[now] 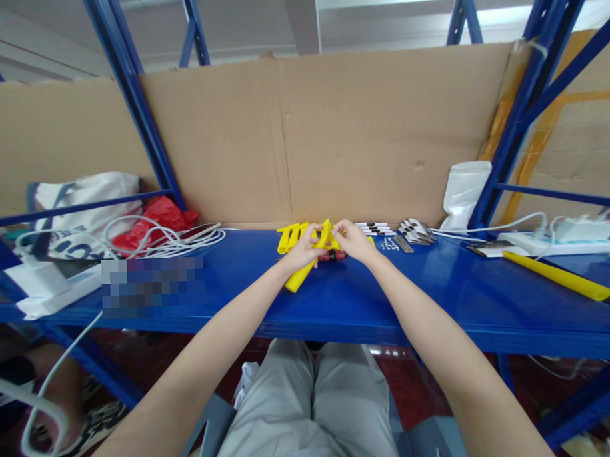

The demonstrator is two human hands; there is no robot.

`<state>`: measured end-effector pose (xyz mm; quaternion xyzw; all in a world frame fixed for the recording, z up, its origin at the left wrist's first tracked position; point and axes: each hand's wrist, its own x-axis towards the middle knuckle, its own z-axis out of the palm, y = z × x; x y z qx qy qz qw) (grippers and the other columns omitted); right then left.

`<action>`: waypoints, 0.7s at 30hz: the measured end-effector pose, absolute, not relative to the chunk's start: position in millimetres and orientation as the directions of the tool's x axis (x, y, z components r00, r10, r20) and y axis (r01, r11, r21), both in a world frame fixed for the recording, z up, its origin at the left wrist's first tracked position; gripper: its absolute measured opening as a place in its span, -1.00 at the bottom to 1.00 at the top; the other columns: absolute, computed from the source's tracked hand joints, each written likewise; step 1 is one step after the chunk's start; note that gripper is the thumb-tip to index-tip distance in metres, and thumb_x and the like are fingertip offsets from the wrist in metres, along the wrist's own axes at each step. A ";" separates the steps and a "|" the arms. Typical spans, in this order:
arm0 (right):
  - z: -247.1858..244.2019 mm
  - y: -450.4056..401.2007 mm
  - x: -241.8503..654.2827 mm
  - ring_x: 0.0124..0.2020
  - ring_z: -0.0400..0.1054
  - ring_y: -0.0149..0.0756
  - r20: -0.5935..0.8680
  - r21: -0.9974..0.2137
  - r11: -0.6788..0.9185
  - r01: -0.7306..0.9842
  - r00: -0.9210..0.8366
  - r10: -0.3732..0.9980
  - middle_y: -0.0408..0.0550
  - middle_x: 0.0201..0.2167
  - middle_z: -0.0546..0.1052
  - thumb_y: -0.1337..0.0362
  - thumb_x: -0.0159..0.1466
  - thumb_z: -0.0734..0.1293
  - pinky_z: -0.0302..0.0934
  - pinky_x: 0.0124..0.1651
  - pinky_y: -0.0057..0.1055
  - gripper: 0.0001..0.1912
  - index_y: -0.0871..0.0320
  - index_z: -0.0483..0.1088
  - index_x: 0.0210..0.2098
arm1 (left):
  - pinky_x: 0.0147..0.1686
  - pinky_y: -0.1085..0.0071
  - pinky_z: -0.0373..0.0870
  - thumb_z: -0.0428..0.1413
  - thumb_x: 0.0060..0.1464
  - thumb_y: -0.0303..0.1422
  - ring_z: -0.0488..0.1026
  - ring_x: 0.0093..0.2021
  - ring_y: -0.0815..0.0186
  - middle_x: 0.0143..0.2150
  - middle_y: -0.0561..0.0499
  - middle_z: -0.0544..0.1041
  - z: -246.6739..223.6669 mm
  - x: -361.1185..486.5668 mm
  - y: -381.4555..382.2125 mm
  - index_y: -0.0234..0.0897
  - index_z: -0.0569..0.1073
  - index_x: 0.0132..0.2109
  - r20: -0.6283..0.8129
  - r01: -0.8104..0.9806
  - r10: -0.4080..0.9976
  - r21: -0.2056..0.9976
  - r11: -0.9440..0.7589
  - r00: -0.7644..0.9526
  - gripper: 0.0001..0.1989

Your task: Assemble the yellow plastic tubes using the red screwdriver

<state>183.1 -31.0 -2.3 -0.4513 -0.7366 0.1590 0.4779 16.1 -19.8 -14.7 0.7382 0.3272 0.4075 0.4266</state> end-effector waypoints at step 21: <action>-14.7 -8.0 307.8 -0.19 0.47 -0.01 0.323 -0.205 -0.292 0.934 0.346 0.881 0.18 -0.44 0.54 0.35 0.13 0.26 0.28 -0.23 -0.28 -0.81 0.19 0.51 -0.50 | -0.62 0.55 0.33 0.16 -0.12 -0.57 0.32 -0.63 0.55 -0.11 0.00 0.51 -2.4 10.0 -20.9 -0.13 0.16 0.07 0.198 -0.028 0.926 0.979 -0.200 0.321 -0.40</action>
